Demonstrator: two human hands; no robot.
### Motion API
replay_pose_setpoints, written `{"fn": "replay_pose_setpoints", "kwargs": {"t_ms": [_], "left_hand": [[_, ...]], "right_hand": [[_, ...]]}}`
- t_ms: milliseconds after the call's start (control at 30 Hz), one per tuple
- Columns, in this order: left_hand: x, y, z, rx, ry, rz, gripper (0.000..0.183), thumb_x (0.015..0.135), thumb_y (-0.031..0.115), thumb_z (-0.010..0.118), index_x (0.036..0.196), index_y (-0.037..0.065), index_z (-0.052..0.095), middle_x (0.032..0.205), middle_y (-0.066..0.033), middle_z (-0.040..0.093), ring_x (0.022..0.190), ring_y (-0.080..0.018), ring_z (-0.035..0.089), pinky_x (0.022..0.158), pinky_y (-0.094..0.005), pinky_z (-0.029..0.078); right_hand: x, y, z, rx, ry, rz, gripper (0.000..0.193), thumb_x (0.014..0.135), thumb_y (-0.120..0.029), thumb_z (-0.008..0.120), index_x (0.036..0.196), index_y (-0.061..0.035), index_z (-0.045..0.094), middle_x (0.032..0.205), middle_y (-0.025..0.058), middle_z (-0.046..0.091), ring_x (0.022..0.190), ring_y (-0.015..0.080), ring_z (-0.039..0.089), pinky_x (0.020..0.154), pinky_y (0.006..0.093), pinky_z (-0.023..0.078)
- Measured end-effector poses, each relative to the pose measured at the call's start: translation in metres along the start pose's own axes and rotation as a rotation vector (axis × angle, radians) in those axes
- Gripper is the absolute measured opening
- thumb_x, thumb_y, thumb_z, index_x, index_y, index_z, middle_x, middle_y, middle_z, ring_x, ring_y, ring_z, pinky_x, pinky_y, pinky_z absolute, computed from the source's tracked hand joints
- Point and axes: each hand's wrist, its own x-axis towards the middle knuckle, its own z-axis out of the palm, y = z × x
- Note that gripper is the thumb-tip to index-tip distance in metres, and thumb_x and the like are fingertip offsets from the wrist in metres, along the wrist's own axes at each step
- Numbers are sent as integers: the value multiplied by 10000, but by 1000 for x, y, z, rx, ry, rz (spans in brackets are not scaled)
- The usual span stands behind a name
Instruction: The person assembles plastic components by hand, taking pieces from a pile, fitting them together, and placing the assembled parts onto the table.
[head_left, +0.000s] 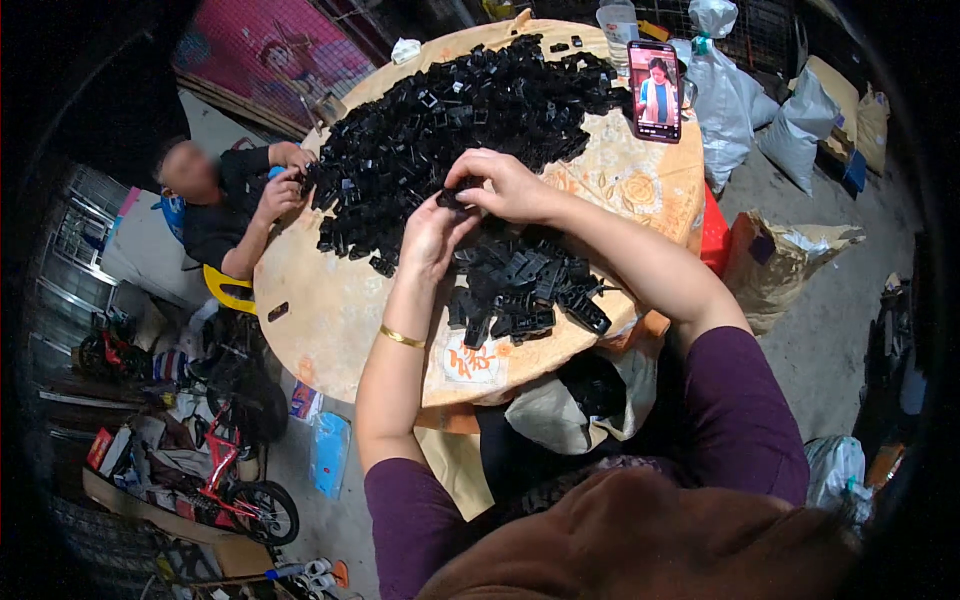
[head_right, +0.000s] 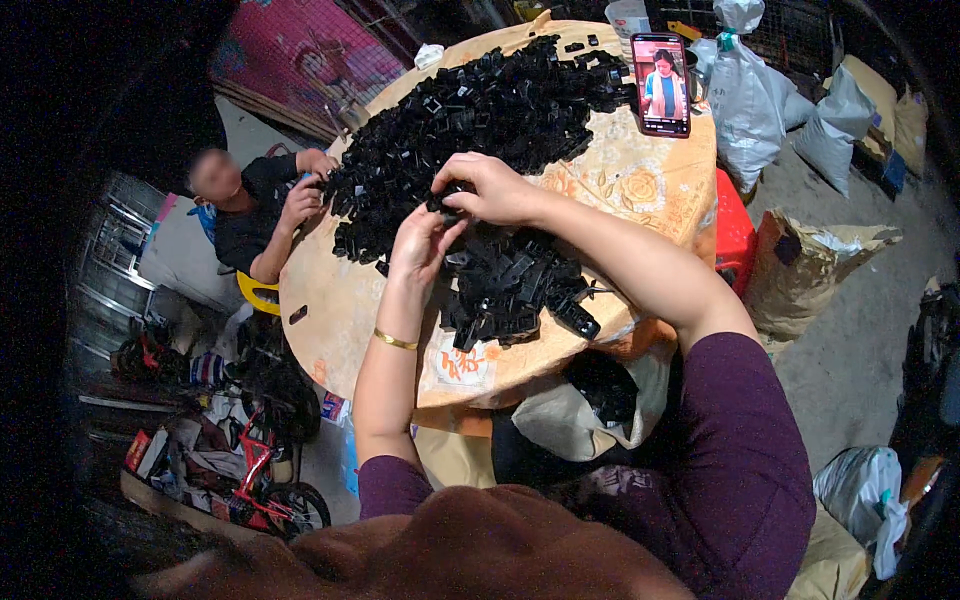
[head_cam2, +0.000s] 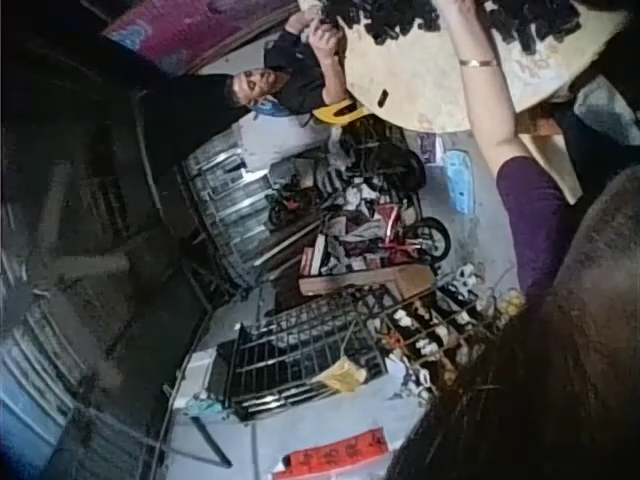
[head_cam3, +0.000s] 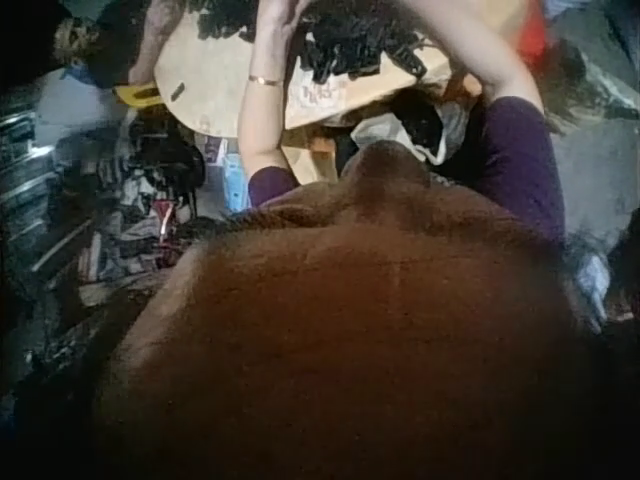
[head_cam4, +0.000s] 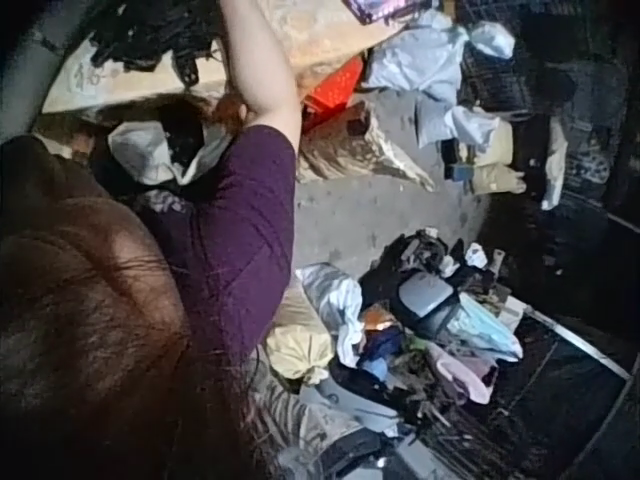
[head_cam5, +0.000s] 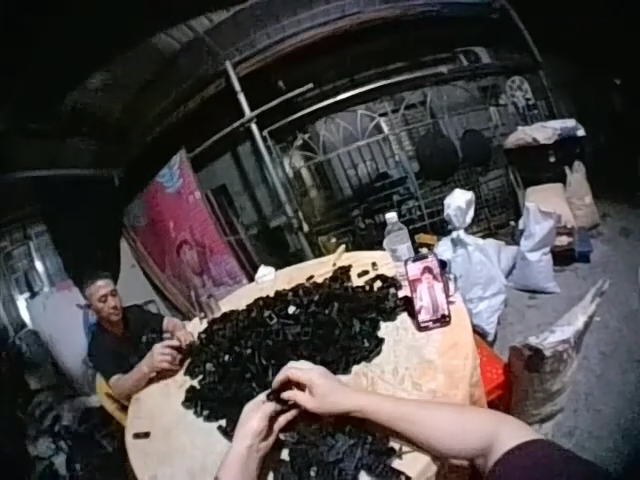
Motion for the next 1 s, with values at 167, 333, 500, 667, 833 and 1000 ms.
{"fn": "replay_pose_setpoints", "kwargs": {"t_ms": [167, 333, 500, 667, 833, 1000], "left_hand": [[0, 6, -20, -225, -40, 76, 227, 825, 15, 448, 1047, -35, 458, 876, -77, 548, 800, -156, 562, 857, -389, 472], [3, 8, -24, -127, -87, 116, 199, 856, 64, 469, 1034, -24, 454, 918, -96, 572, 816, -196, 588, 783, -350, 512], [6, -10, -15, 274, 207, 270, 182, 855, 36, 460, 1028, -19, 447, 911, -100, 575, 772, -147, 584, 650, -237, 500], [-1, -5, -6, 68, 14, 217, 338, 834, 33, 454, 1168, 7, 411, 975, -63, 543, 849, -130, 563, 726, -255, 501], [5, -7, -16, -74, -5, 184, 371, 833, 75, 531, 1179, 18, 410, 956, -68, 558, 843, -145, 575, 755, -291, 505], [7, -11, -17, -61, -20, 210, 359, 822, 63, 550, 1161, 39, 434, 964, -33, 549, 858, -105, 549, 725, -245, 485]], "right_hand": [[1, -1, 2, -9, 20, 106, 227, 716, -60, 630, 934, -13, 587, 851, 75, 590, 749, 131, 573, 641, 246, 466], [-2, -6, 7, -6, 59, 109, 342, 709, -70, 643, 1038, -23, 563, 897, 90, 614, 796, 141, 595, 697, 255, 476], [-5, -12, 16, 1, 39, 27, 318, 713, -114, 651, 1006, -12, 580, 864, 114, 628, 768, 139, 602, 679, 258, 480], [-6, -2, 13, -139, 146, 200, 287, 725, -137, 648, 969, -2, 580, 775, 93, 630, 688, 125, 598, 628, 250, 478], [-5, -9, 15, -93, 156, 236, 289, 733, -146, 647, 972, -3, 574, 752, 74, 619, 663, 104, 577, 617, 239, 468], [-6, -8, 15, -53, 174, 277, 272, 741, -149, 644, 962, -5, 576, 774, 89, 625, 684, 115, 588, 633, 248, 473]]}}
